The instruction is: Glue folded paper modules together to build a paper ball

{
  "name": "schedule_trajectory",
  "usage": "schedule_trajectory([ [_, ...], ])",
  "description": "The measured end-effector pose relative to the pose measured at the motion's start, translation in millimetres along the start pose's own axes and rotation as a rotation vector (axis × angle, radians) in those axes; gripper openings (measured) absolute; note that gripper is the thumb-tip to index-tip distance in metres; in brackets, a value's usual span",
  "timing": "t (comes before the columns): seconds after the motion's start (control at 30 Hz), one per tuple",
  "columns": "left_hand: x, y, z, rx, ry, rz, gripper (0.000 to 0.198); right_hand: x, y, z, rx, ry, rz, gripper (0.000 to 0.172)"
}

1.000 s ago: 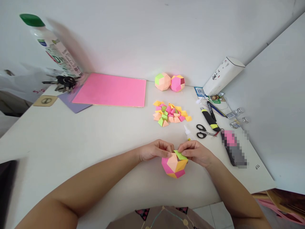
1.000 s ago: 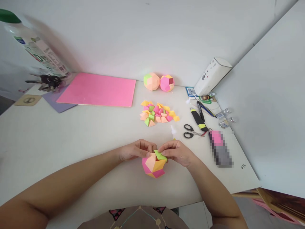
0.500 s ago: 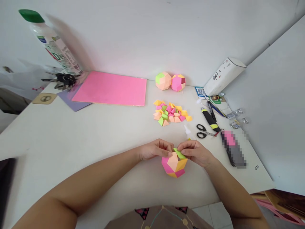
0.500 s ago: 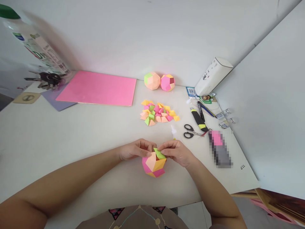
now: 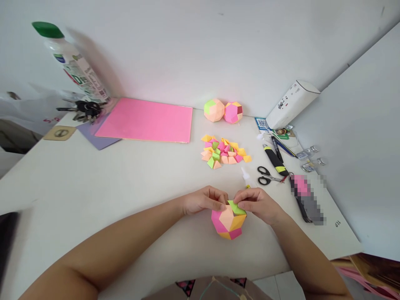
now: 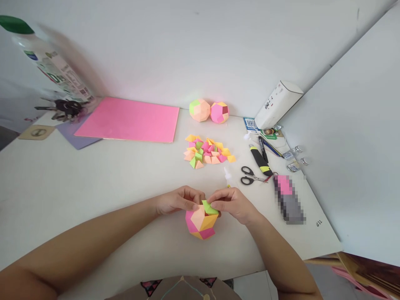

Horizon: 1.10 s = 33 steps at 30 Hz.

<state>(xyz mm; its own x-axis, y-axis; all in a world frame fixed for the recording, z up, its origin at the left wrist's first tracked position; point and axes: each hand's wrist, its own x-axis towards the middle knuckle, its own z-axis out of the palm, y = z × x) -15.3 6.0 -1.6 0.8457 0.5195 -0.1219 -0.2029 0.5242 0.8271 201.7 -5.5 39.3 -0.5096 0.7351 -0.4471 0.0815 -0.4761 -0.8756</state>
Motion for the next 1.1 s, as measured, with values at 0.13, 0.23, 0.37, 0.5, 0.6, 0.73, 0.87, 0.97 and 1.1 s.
schedule_trajectory([
  [0.13,0,-1,0.1,0.000,0.008,-0.004,0.016,1,-1,0,0.059,-0.002,0.035,0.016],
  [0.23,-1,0,1.1,0.000,0.013,-0.009,0.016,1,0,1,0.073,-0.017,0.045,0.015],
  [0.37,-1,2,1.4,0.015,0.014,-0.021,0.019,1,1,2,0.053,-0.033,0.049,0.015],
  [0.5,0,1,0.4,0.030,0.003,-0.016,0.020,0,3,4,0.047,-0.018,0.060,0.015],
  [0.6,-1,1,0.8,0.039,0.002,0.009,0.020,-1,2,5,0.063,0.006,0.055,0.015],
  [0.73,-2,2,2.7,0.076,-0.002,0.065,0.024,-2,1,8,0.078,0.012,0.017,0.013],
  [0.87,-3,3,4.1,0.128,-0.063,0.041,0.025,-5,0,10,0.061,-0.008,-0.018,0.011],
  [0.97,-3,2,4.9,0.142,-0.064,0.023,0.025,-7,-2,11,0.037,-0.045,-0.028,0.011],
  [1.1,-3,1,4.9,0.148,-0.068,0.015,0.025,-8,-5,11,0.009,-0.073,-0.029,0.009],
])
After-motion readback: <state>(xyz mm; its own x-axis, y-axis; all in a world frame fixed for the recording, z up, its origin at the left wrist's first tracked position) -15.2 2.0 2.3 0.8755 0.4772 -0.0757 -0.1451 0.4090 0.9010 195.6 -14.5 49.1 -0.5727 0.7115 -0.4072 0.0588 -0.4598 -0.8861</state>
